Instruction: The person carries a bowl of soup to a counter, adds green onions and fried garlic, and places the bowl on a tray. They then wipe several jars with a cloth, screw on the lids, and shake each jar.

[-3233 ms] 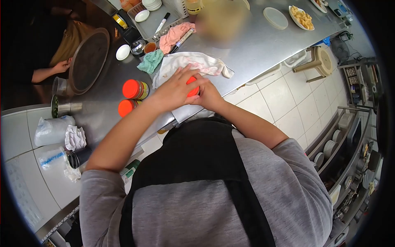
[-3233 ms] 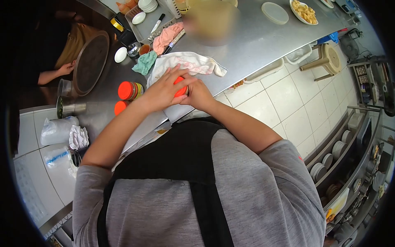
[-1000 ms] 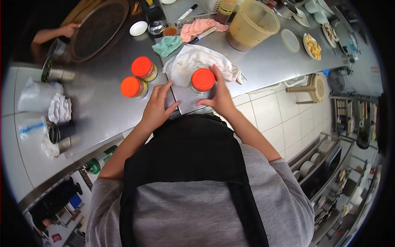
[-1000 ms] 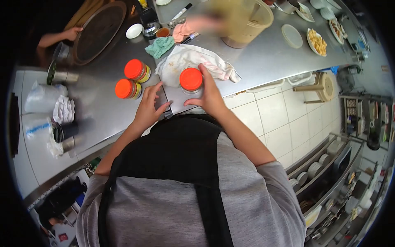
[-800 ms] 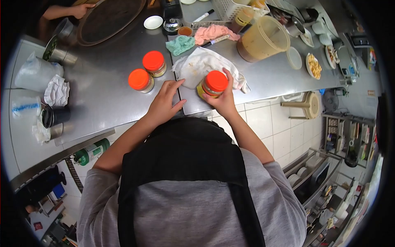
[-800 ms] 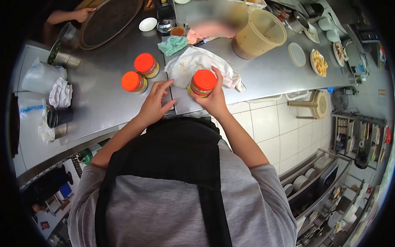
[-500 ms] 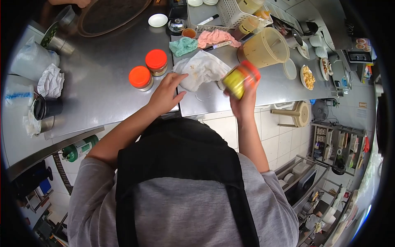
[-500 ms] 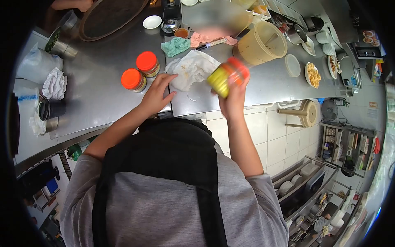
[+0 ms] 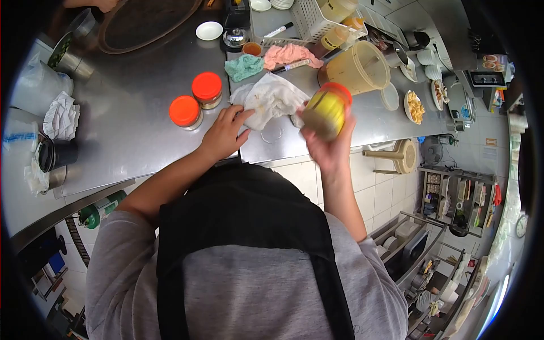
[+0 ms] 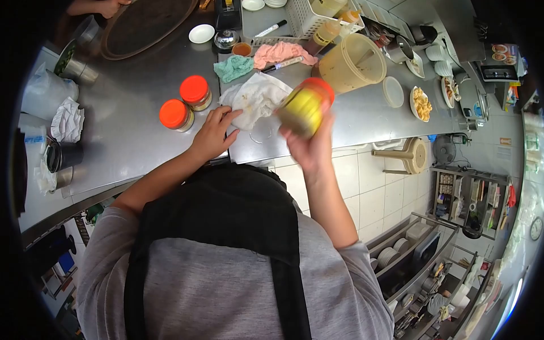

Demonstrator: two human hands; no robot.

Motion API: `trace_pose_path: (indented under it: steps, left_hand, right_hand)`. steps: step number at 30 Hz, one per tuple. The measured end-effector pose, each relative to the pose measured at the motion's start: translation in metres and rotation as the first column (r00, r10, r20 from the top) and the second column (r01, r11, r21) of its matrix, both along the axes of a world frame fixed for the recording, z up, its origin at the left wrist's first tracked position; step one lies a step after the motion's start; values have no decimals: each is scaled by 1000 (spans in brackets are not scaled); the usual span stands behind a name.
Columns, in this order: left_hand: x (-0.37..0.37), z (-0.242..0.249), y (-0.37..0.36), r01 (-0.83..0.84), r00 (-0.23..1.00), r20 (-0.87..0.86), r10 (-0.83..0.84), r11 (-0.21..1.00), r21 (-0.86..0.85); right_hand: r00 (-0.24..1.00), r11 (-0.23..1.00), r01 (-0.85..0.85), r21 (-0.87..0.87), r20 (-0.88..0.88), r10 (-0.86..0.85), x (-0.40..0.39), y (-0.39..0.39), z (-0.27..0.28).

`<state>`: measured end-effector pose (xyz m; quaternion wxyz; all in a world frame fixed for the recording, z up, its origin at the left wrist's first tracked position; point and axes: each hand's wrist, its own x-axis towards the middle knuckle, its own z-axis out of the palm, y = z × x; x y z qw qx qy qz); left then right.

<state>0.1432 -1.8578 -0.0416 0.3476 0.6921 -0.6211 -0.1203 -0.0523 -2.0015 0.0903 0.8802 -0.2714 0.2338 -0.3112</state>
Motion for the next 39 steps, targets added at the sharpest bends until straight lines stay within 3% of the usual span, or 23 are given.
trace_pose_path:
  steps: [1, 3, 5, 6, 9, 10, 11, 13, 15, 17, 19, 21, 22, 23, 25, 27, 29, 31, 32, 33, 35, 37, 39]
  left_hand:
    - [-2, -1, 1, 3, 1000, -2, -3, 1000, 1]
    - [0, 0, 0, 4, 1000, -16, -5, 1000, -16]
    - [2, 2, 1, -3, 1000, -16, 2, 1000, -30]
    - [1, 0, 1, -1, 1000, -27, 1, 1000, -16]
    - [-2, 0, 2, -6, 1000, -9, 5, 1000, -24]
    - [-1, 1, 1, -8, 1000, -20, 7, 999, -32]
    - [0, 3, 2, -9, 1000, -30, 8, 999, -37]
    - [2, 2, 0, -15, 1000, -22, 14, 999, -43]
    - [-1, -1, 3, -6, 1000, -29, 5, 999, -42]
    - [0, -2, 1, -12, 999, -31, 10, 999, -40]
    - [1, -1, -2, -20, 999, -31, 19, 999, -46]
    - [1, -2, 2, -12, 999, -32, 12, 1000, -25]
    - [2, 2, 3, -15, 999, -46, 15, 1000, 4]
    - [0, 7, 0, -20, 998, -59, 21, 1000, 23]
    - [-7, 21, -5, -61, 991, -125, 49, 994, -96]
    - [-3, 55, -22, -125, 979, -184, 86, 968, -216]
    - [-5, 104, -46, -225, 808, -588, -25, 911, -347]
    - [-28, 120, -85, -217, 740, -662, -116, 891, -399]
    - [-33, 124, -94, -220, 665, -720, -201, 868, -446]
    - [-35, 122, -93, -101, 759, -619, -199, 904, -415]
    - [-30, 133, -84, -150, 733, -659, -169, 905, -398]
    - [-26, 145, -86, -228, 611, -764, -208, 878, -421]
    - [-32, 146, -87, -305, 465, -851, -246, 857, -415]
  right_hand:
    - [981, 918, 41, 393, 158, -111, 2, -15, -2]
    - [978, 942, 17, 336, 189, -85, 3, -15, -6]
    - [984, 897, 12, -443, -155, -90, 2, 9, 0]
    - [931, 523, -33, -851, -217, -293, -1, 0, -16]
    - [708, 437, 45, -898, -280, -648, 10, -16, -23]
    - [641, 229, -119, -966, -251, -725, 10, -13, -18]
    - [646, 226, -119, -967, -248, -722, 7, -9, -14]
    - [871, -252, -81, -964, 54, -487, 2, -2, -9]
    - [858, -229, -71, -971, 58, -511, 3, -14, -12]
    - [671, 413, 94, -906, -249, -698, 12, -33, -4]
    - [657, -46, -104, -994, -34, -753, 3, -10, -1]
    - [885, -350, 82, -933, 230, -406, 8, -4, -1]
    - [682, -184, -130, -974, 47, -730, 1, -5, -14]
    - [642, 232, -64, -971, -218, -735, 21, -13, 7]
    - [645, 317, -6, -948, -246, -723, 22, -26, 2]
    - [764, -68, -120, -990, -49, -643, 10, -1, 12]
    - [825, -13, -30, -999, -18, -565, 18, 6, 12]
    - [796, 674, 237, -700, -258, -548, 35, 4, 15]
    - [747, 406, -101, -908, -339, -572, 38, 8, 10]
    - [804, 339, -167, -926, -327, -497, 37, 23, 10]
    - [904, 566, 29, -824, -220, -367, 28, 5, 8]
    - [901, 844, 278, -458, -182, -395, 22, -6, 29]
    - [900, 804, 224, -551, -199, -387, 31, 4, 20]
